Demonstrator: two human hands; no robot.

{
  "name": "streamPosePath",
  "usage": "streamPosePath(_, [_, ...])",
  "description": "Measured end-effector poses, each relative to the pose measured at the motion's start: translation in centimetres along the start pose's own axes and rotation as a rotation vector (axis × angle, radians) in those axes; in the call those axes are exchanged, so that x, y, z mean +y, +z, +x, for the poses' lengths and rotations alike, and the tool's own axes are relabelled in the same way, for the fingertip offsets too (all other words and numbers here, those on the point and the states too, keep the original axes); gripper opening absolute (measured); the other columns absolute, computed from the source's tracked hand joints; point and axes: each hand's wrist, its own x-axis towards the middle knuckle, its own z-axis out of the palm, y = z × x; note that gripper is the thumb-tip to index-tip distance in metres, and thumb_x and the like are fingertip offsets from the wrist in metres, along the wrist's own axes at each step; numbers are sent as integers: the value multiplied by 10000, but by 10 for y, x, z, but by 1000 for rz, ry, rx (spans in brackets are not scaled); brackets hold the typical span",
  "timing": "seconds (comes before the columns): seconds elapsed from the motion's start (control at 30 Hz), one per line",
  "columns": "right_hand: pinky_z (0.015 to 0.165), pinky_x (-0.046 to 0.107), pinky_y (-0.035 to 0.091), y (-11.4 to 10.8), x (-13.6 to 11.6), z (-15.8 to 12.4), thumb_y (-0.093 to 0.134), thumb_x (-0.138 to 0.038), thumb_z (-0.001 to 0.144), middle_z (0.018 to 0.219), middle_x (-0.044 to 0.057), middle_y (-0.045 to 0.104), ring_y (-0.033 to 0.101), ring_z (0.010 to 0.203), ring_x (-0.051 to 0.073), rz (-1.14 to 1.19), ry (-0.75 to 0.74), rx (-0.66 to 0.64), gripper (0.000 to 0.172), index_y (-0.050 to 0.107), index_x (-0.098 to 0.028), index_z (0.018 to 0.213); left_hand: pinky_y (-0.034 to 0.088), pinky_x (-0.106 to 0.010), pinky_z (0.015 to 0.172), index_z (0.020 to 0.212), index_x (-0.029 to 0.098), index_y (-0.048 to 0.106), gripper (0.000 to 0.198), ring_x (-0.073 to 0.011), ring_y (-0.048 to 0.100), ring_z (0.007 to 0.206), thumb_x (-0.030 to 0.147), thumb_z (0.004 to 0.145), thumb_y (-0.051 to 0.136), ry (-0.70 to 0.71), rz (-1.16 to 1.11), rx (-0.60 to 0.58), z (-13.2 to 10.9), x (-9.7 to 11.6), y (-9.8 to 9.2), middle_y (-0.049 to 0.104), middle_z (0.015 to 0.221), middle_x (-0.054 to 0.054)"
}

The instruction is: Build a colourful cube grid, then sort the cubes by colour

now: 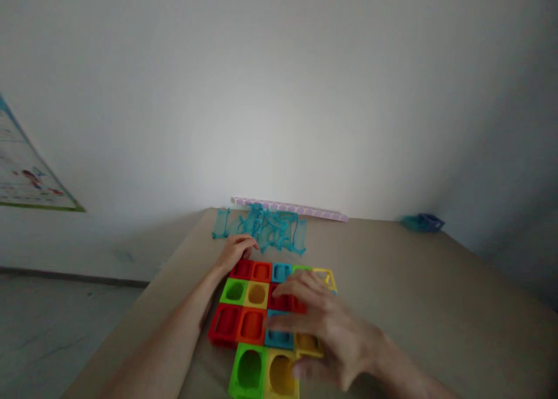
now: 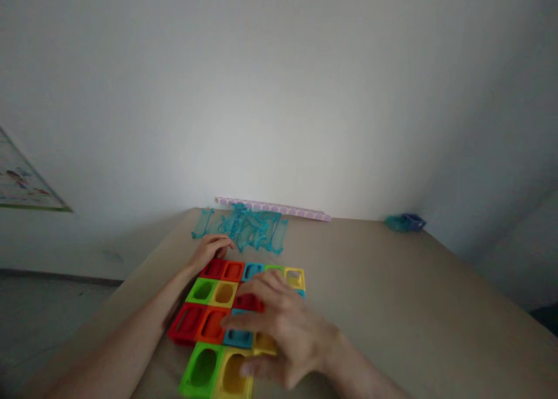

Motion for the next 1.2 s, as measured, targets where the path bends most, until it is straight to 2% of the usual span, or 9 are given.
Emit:
streamPosePath(0.07, [1056, 511, 269, 5, -13, 5, 693, -500, 735, 1396, 77, 419, 403, 1243, 310, 10, -76, -137, 619, 544, -348, 1316, 242, -246, 473, 623, 152, 655, 280, -87, 335, 406, 377, 756, 557, 6, 8, -1, 0, -1, 0, 395, 392, 61])
streamPosePath(0.17, [1089, 527, 202, 9, -15, 8, 721, -457, 706, 1479, 76, 312, 311, 1329, 328, 1, -80, -201, 628, 557, -352, 1303, 241, -245, 478, 645, 147, 662, 283, -87, 338, 414, 378, 767, 552, 10, 16, -13, 0, 0, 0, 396, 398, 60])
streamPosePath(0.5, [1047, 505, 296, 6, -9, 9, 744, -453, 671, 1388, 90, 410, 396, 1258, 318, 104, -85, -218, 556, 637, -304, 1196, 248, -245, 492, 654, 142, 669, 289, -91, 362, 443, 387, 762, 561, 13, 7, -63, -1, 2, 0, 428, 430, 43])
streamPosePath(0.6, [1002, 388, 390, -1, -5, 21, 629, -403, 831, 1291, 93, 521, 513, 1156, 237, 148, 73, -92, 383, 637, -252, 1183, 241, -245, 487, 660, 144, 671, 277, -93, 358, 449, 383, 749, 565, 8, -4, -65, -1, 3, 0, 423, 443, 44])
streamPosePath(0.7, [968, 383, 420, 1, 7, 49, 527, -316, 898, 1135, 118, 611, 556, 1076, 237, -61, 317, 91, 311, 631, -186, 1160, 224, -245, 472, 660, 148, 662, 260, -95, 334, 438, 378, 727, 563, -2, -19, -70, -1, 5, 0, 407, 441, 49])
streamPosePath(0.8, [920, 437, 440, 16, 26, 74, 566, -370, 849, 1056, 158, 638, 575, 1030, 299, -281, 504, 26, 317, 686, -146, 1040, 225, -242, 474, 682, 142, 674, 231, -102, 345, 449, 345, 690, 565, -3, -27, -112, -3, 6, -3, 425, 452, 39])
streamPosePath(0.87, [860, 416, 463, 28, 38, 82, 589, -373, 819, 989, 166, 660, 604, 970, 303, -267, 591, -46, 277, 712, -138, 899, 248, -241, 489, 695, 137, 687, 205, -110, 386, 482, 304, 649, 578, 3, -27, -163, -6, 6, -5, 480, 494, 21])
streamPosePath(1.0, [796, 337, 468, 40, 51, 79, 579, -373, 835, 962, 102, 693, 635, 921, 249, -143, 605, -61, 242, 710, -185, 912, 306, -247, 534, 703, 131, 702, 201, -138, 471, 560, 271, 606, 596, 5, -30, -255, -8, 7, -6, 572, 590, -15])
streamPosePath(1.2, [790, 314, 456, 38, 56, 75, 651, -404, 798, 980, 75, 687, 626, 922, 230, -41, 606, 6, 250, 707, -196, 925, 339, -245, 579, 795, 133, 720, 240, -147, 519, 629, 318, 706, 595, 6, -65, -267, -7, 9, -5, 618, 684, -29])
